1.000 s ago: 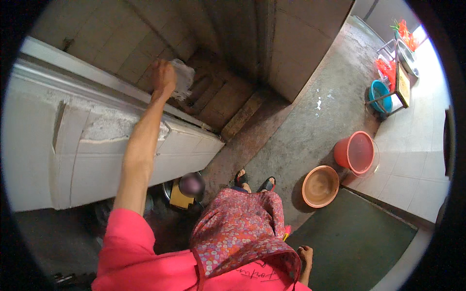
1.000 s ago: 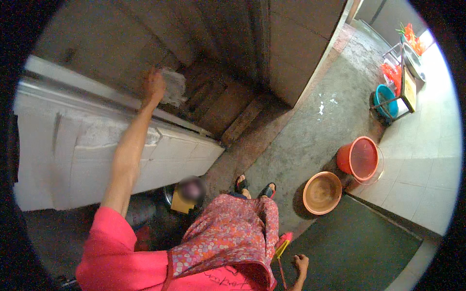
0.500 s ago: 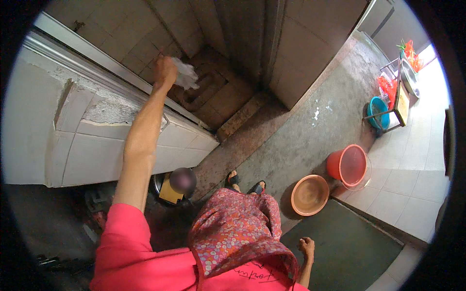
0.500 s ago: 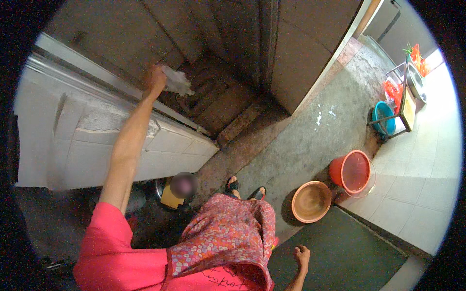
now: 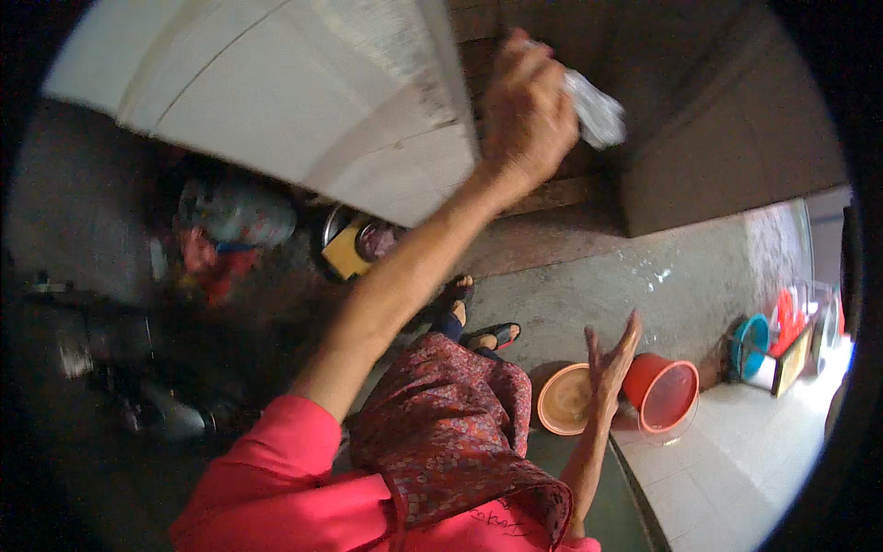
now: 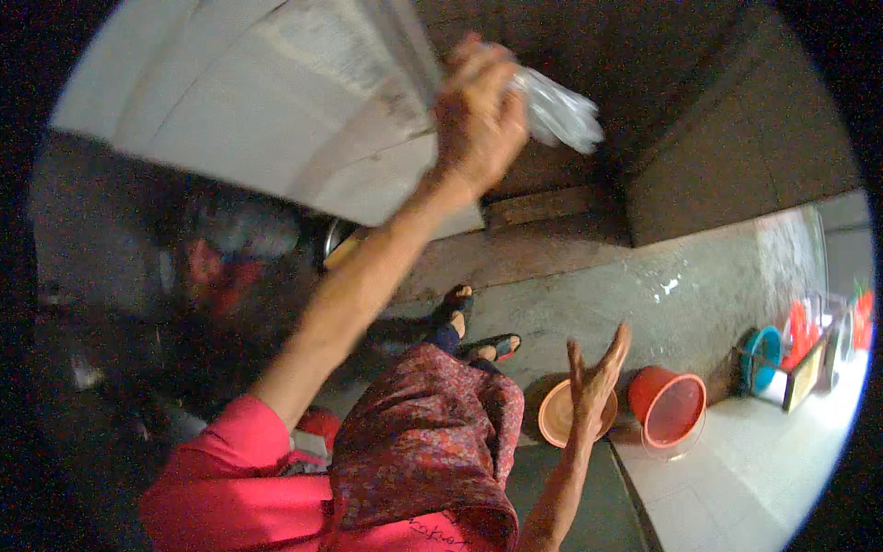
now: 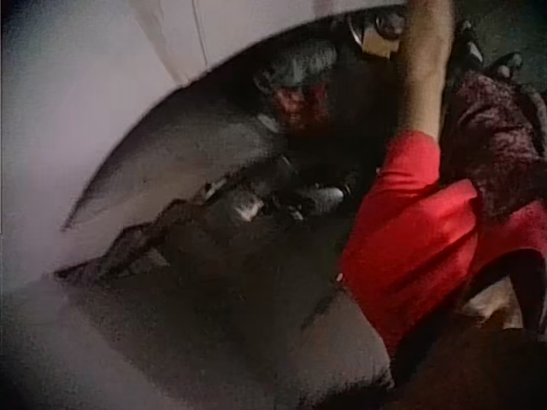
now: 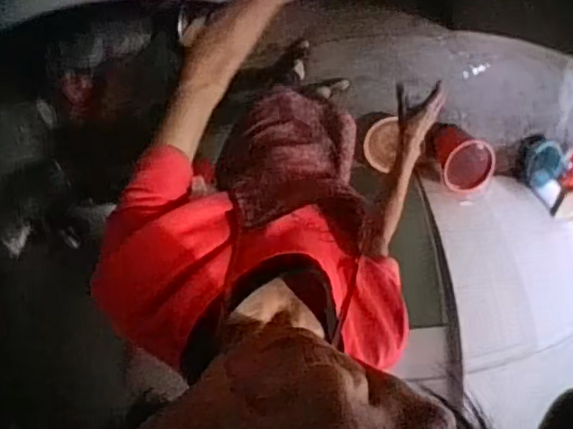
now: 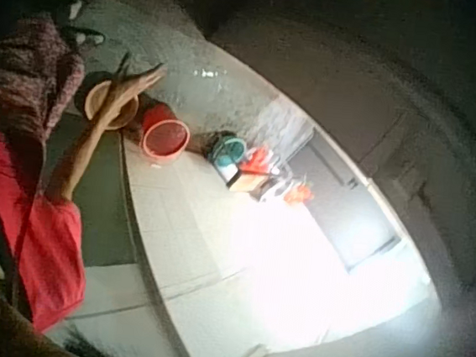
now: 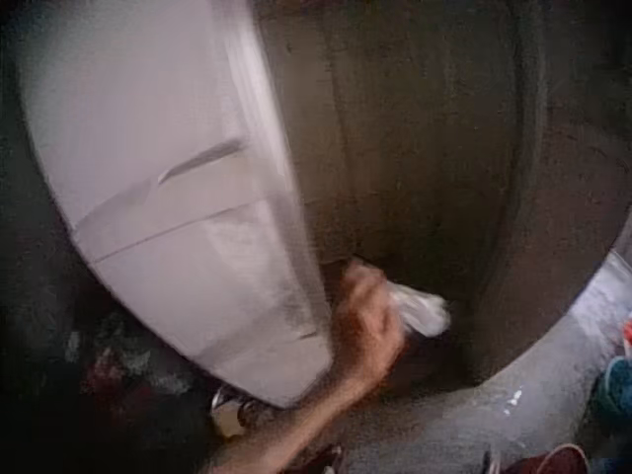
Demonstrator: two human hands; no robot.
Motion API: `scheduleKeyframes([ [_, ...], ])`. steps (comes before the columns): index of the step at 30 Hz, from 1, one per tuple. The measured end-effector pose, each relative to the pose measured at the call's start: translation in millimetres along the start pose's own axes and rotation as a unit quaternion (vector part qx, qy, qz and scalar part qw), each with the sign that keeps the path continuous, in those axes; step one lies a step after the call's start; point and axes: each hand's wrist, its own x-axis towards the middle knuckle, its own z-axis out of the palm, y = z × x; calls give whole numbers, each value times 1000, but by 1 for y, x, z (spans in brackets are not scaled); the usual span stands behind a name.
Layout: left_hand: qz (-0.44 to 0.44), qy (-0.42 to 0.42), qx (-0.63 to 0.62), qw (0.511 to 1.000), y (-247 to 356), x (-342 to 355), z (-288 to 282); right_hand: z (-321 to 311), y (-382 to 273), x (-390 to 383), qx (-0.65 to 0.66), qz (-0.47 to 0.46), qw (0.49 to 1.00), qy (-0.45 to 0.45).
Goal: The person unpacks a piece of raw meat from a plastic bag and places it on a wooden cutting board. Using a large knife, they slice the meat into smaller pieces on the board.
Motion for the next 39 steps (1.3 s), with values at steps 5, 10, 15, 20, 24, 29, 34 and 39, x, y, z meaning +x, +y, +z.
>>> scheduleKeyframes([
  [5, -138, -99, -122, 978, 49, -93, -102, 32, -158, 76, 103, -180, 977, 44],
  [10, -267, -105, -132, 949, 39, -166, -194, 123, -191, 40, 335, -159, 927, -60],
  [15, -353, -232, -107, 900, -10, -275, -302, 226, -198, -60, 322, -106, 931, -132],
  [20, -470, -311, -69, 823, -81, -358, -420, 309, -193, -134, 380, 229, 887, -131],
  [24, -624, -440, 69, 642, -161, -454, -513, 354, -225, -177, 456, 346, 813, -104],
  [29, -665, -490, 77, 558, -292, -565, -570, 416, -208, -177, 438, 416, 782, -151],
  [34, -735, -377, 123, 550, -405, -644, -557, 500, -184, -150, 253, 392, 847, -254],
  [39, -781, -349, 40, 517, -551, -713, -495, 646, -62, -119, 209, 297, 881, -304],
])
